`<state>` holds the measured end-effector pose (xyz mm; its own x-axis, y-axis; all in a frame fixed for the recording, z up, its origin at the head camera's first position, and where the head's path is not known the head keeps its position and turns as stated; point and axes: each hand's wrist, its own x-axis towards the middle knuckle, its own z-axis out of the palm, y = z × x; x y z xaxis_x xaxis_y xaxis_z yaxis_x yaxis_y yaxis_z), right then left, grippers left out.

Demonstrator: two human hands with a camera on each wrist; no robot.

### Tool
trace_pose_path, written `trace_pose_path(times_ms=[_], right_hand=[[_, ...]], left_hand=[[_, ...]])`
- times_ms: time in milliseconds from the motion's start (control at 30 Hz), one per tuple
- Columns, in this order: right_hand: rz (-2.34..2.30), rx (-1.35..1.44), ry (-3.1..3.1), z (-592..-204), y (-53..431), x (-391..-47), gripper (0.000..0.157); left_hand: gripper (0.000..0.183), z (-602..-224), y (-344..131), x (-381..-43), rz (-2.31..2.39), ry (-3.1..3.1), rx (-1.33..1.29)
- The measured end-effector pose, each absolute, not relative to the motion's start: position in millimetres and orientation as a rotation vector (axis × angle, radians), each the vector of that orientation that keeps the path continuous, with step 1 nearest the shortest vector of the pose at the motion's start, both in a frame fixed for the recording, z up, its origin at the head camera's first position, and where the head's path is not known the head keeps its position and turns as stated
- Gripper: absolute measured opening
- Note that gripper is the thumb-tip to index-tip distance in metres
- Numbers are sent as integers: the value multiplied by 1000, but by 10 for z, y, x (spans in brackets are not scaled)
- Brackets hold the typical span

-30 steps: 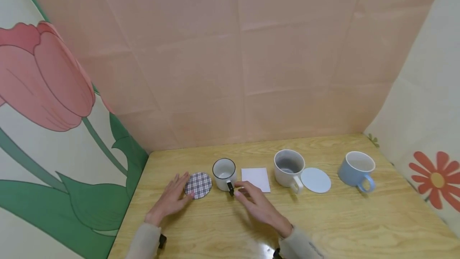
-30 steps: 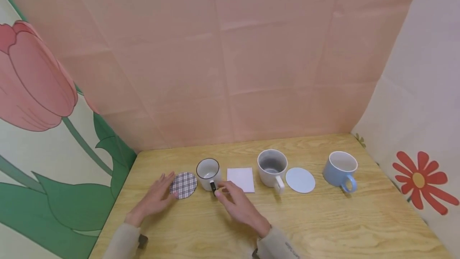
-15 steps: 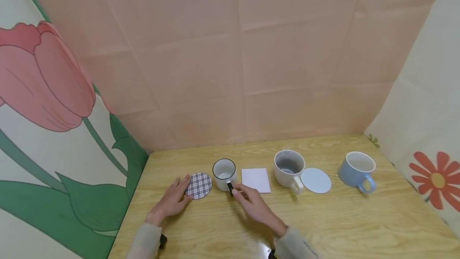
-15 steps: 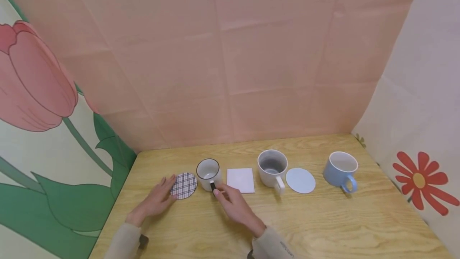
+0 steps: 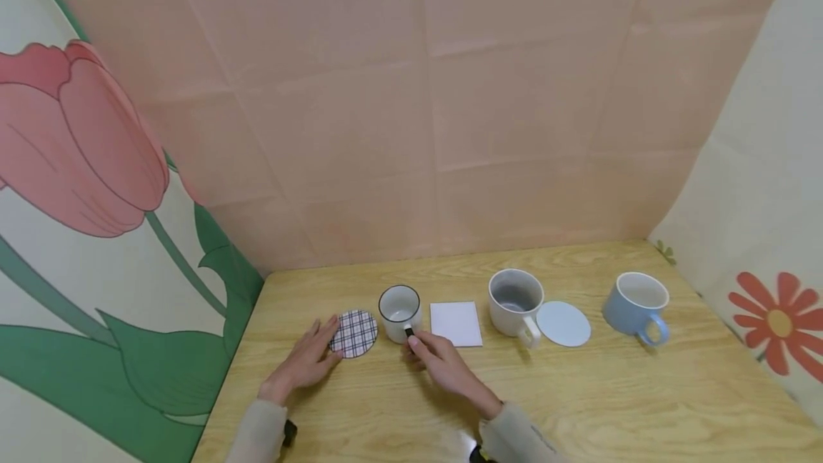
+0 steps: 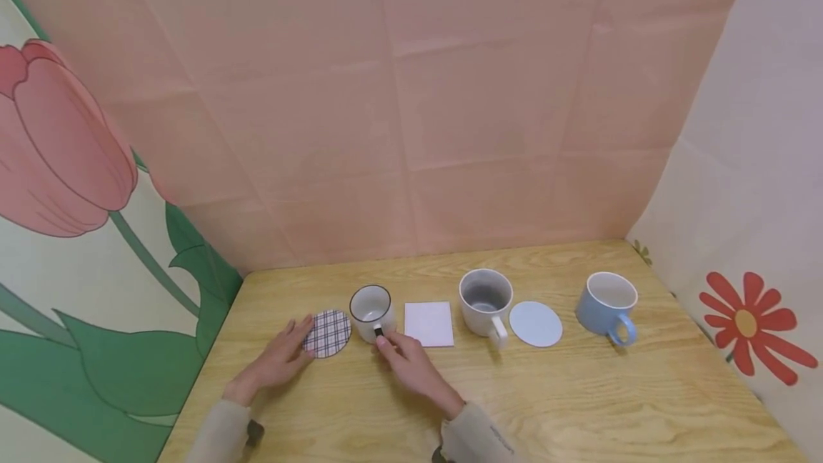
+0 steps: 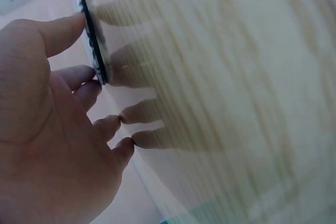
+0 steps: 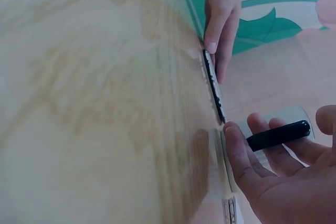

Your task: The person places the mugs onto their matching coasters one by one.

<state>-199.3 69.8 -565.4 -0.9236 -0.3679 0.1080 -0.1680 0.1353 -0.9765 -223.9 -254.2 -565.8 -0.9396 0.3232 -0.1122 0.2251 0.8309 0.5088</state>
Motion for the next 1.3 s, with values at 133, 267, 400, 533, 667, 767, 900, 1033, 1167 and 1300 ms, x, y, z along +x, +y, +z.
trace_pose_path(times_ms=[133,267,400,533,667,767,900,1033,1167,1300], right_hand=[[-1908,-505,2174,-5652,663,-2002,40],[-1940,-487,2058,-5675,634,-2013,44],[-1965,-465,1993,-5691,612,-2025,46],[-1982,-437,1978,-5693,599,-2035,44],[-2010,-400,1976,-5675,589,-2033,42],[-2045,-360,1960,-5671,576,-2036,39],[-2084,-343,1932,-5671,566,-2062,38],[-2108,-359,1935,-5661,569,-2087,38],[-2154,-348,1932,-5656,564,-2096,38],[-2187,-349,1927,-5660,530,-2102,39]], left_hand=[[68,-5671,-2542,-2230,748,2808,417],[68,-5686,-2552,-2207,757,2802,405],[68,-5688,-2559,-2192,774,2798,404],[68,-5693,-2557,-2196,770,2800,400],[68,-5685,-2544,-2199,748,2802,396],[68,-5674,-2534,-2204,746,2799,396],[69,-5680,-2529,-2224,754,2793,402],[69,-5693,-2526,-2247,755,2794,412],[69,-5692,-2530,-2261,748,2781,403],[69,-5703,-2565,-2266,751,2764,388]])
